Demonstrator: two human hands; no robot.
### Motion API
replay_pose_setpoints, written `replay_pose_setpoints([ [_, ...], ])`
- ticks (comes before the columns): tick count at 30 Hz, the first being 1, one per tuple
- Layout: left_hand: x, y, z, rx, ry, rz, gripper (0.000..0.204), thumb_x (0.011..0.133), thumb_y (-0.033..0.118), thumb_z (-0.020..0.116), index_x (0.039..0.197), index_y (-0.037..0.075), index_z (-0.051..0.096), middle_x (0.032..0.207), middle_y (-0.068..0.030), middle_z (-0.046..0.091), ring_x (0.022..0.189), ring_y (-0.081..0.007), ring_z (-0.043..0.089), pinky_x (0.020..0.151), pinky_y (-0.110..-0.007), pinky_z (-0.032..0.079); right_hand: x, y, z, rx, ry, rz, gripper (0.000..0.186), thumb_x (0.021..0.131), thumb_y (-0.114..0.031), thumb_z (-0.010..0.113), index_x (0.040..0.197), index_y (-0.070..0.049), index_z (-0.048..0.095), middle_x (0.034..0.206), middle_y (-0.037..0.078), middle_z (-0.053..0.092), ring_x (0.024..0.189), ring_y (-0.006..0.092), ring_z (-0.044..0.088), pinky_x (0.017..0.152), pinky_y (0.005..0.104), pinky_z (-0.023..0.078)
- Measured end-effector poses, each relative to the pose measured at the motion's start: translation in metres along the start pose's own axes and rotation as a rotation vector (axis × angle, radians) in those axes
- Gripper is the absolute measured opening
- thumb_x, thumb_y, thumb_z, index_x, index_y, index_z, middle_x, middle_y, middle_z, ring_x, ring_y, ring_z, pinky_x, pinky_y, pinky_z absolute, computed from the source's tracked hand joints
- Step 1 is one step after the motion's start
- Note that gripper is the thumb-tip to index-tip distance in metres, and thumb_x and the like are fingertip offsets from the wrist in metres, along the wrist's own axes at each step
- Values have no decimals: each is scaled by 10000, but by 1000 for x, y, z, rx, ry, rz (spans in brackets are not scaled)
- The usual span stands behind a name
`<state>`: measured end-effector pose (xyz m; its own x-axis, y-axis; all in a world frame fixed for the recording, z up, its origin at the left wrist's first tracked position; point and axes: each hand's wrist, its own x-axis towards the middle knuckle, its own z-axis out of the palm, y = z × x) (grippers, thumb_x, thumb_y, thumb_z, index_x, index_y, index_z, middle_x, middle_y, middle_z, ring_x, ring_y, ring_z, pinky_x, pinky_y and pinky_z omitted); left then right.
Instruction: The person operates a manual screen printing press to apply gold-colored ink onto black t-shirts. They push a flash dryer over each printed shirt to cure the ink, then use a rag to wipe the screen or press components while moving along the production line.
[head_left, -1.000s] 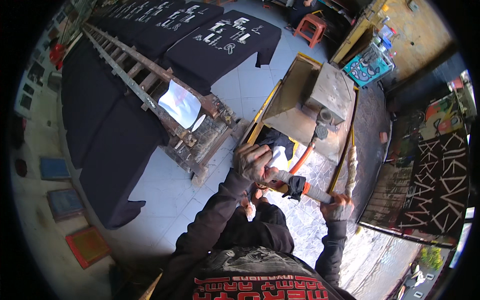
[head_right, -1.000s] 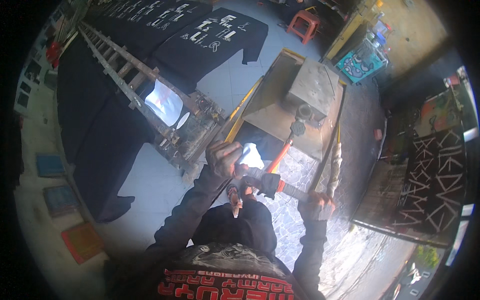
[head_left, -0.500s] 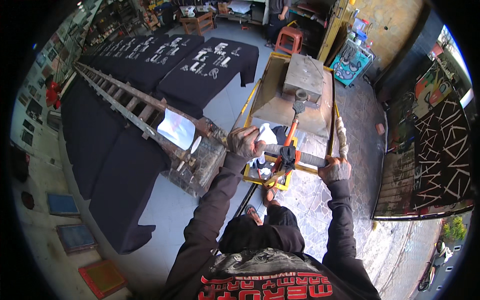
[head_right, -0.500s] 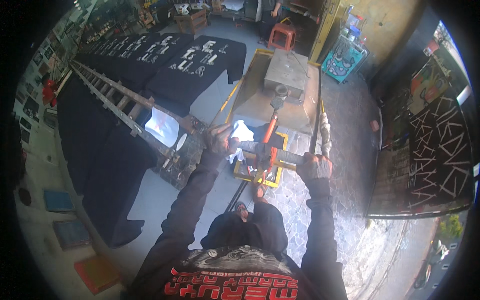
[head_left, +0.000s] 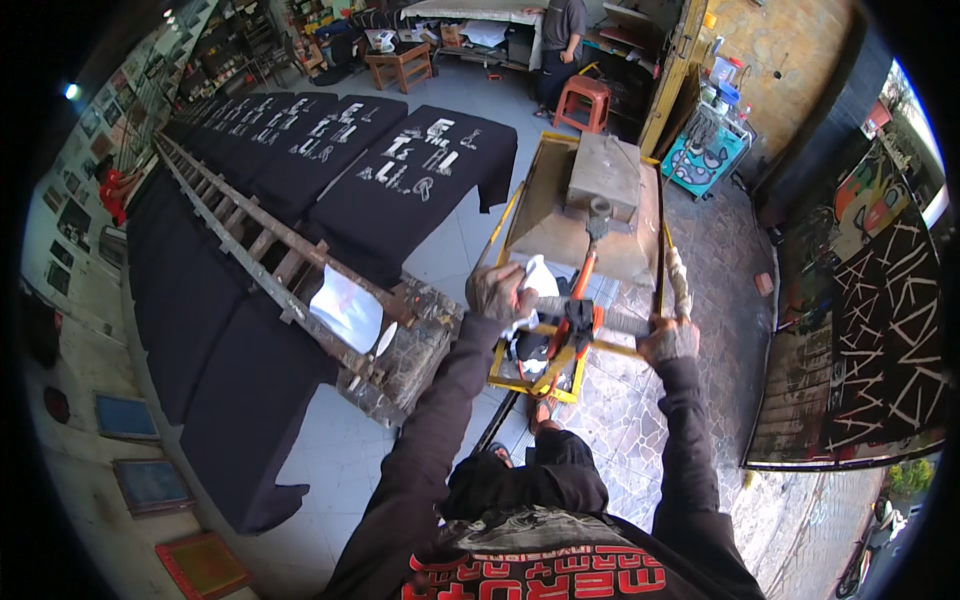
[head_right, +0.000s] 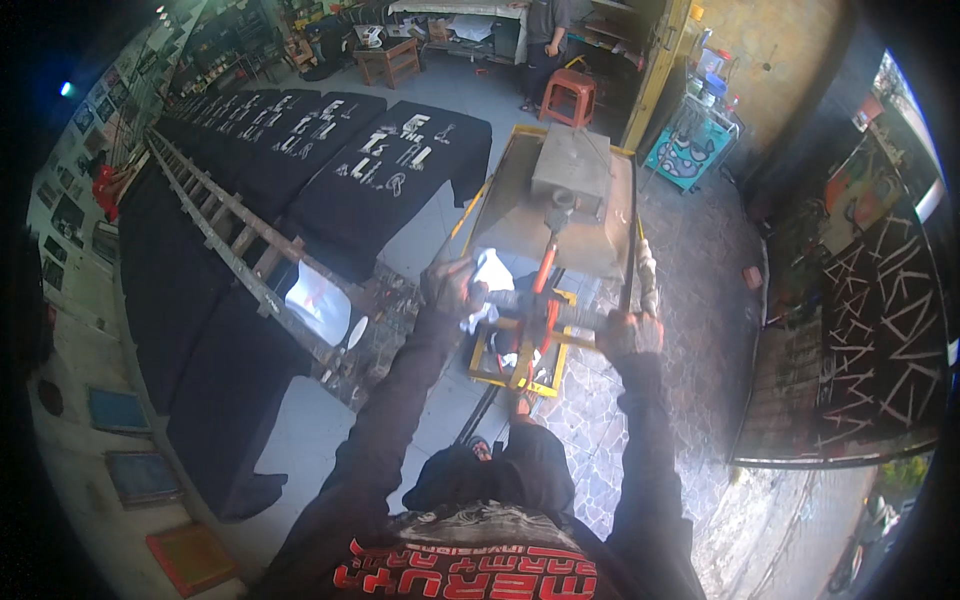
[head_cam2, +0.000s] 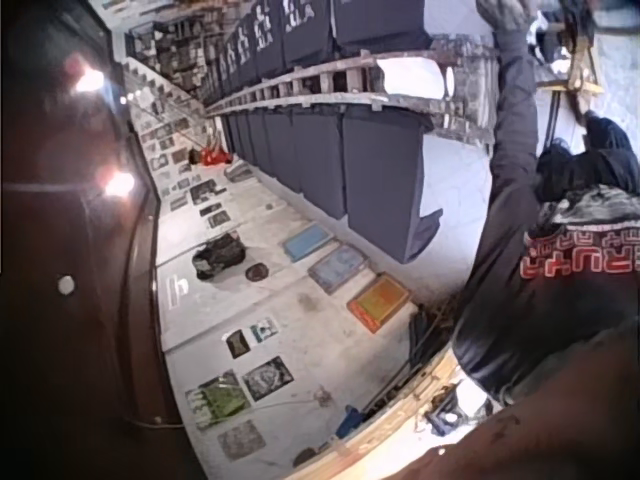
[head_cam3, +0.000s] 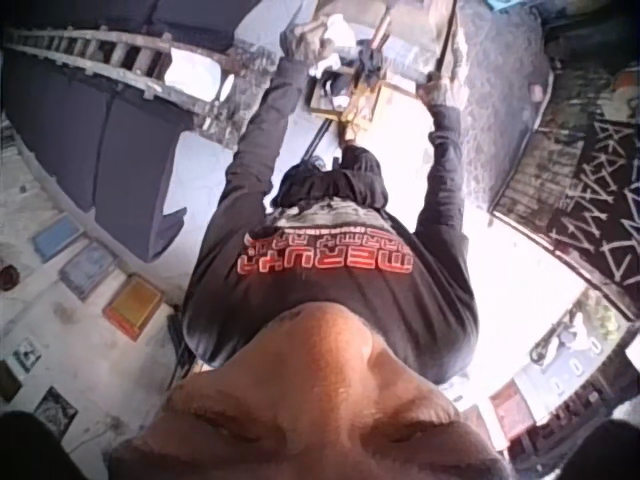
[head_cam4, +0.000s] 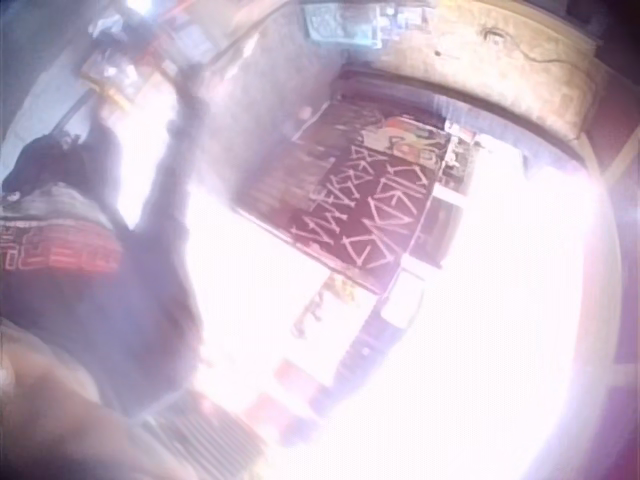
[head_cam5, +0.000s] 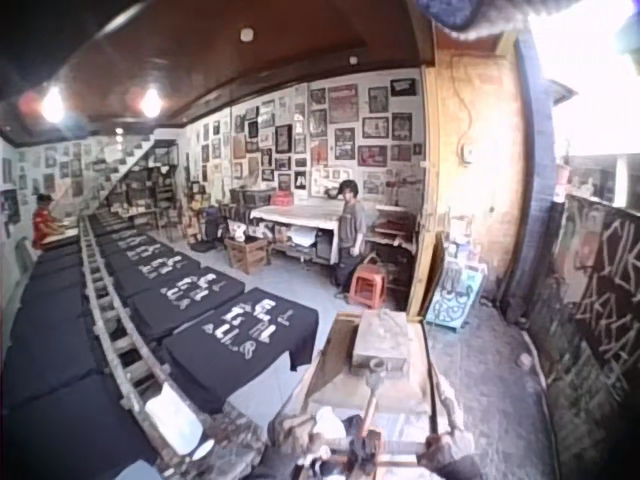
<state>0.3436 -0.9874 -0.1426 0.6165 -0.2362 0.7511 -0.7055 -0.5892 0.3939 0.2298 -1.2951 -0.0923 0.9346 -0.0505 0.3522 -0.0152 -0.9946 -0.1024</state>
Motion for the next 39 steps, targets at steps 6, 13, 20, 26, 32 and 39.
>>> replay_pose_setpoints([
  [6, 21, 17, 22, 53, 264, 112, 481, 883, 519, 551, 723, 66, 582, 748, -101, 557, 610, -330, 591, 559, -439, 429, 25, 32, 11, 5, 83, -120, 91, 667, -200, 702, 636, -117, 683, 585, 115, 638, 568, 313, 663, 586, 452, 545],
  [13, 25, 25, 35, 155, 33, 4, 568, 949, 533, 487, 828, 21, 702, 740, -113, 650, 586, -288, 620, 542, -391, 473, 39, 69, 19, 79, -25, -102, 168, 528, -200, 714, 671, -126, 664, 585, 85, 604, 576, 280, 634, 589, 422, 520],
  [20, 27, 23, 43, 154, 55, -31, 613, 964, 558, 424, 821, 29, 699, 682, -96, 614, 518, -282, 575, 497, -392, 439, 42, 67, 15, 136, -14, -149, 180, 529, -218, 725, 635, -134, 606, 585, 70, 607, 607, 266, 647, 612, 416, 520],
  [26, 25, 15, 49, 197, 169, 1, 525, 883, 515, 564, 753, 16, 660, 686, -129, 614, 579, -330, 611, 571, -429, 486, 56, 71, 23, 102, -44, -153, 152, 580, -234, 740, 672, -129, 680, 616, 100, 643, 624, 316, 661, 635, 445, 541],
  [32, 58, 39, 60, 146, 163, -167, 196, 754, 255, 618, 795, 68, 657, 673, -124, 574, 592, -355, 603, 544, -462, 480, 94, 95, 33, 15, -57, -166, 251, 689, -349, 747, 815, -134, 765, 728, 120, 721, 720, 333, 712, 710, 457, 570],
  [39, 45, 16, 74, 200, 239, -130, 195, 742, 279, 638, 663, 100, 631, 658, -101, 617, 587, -355, 625, 564, -484, 510, 106, 86, 44, 19, -95, -115, 241, 755, -355, 709, 912, -198, 800, 885, 128, 749, 933, 347, 711, 861, 469, 562],
])
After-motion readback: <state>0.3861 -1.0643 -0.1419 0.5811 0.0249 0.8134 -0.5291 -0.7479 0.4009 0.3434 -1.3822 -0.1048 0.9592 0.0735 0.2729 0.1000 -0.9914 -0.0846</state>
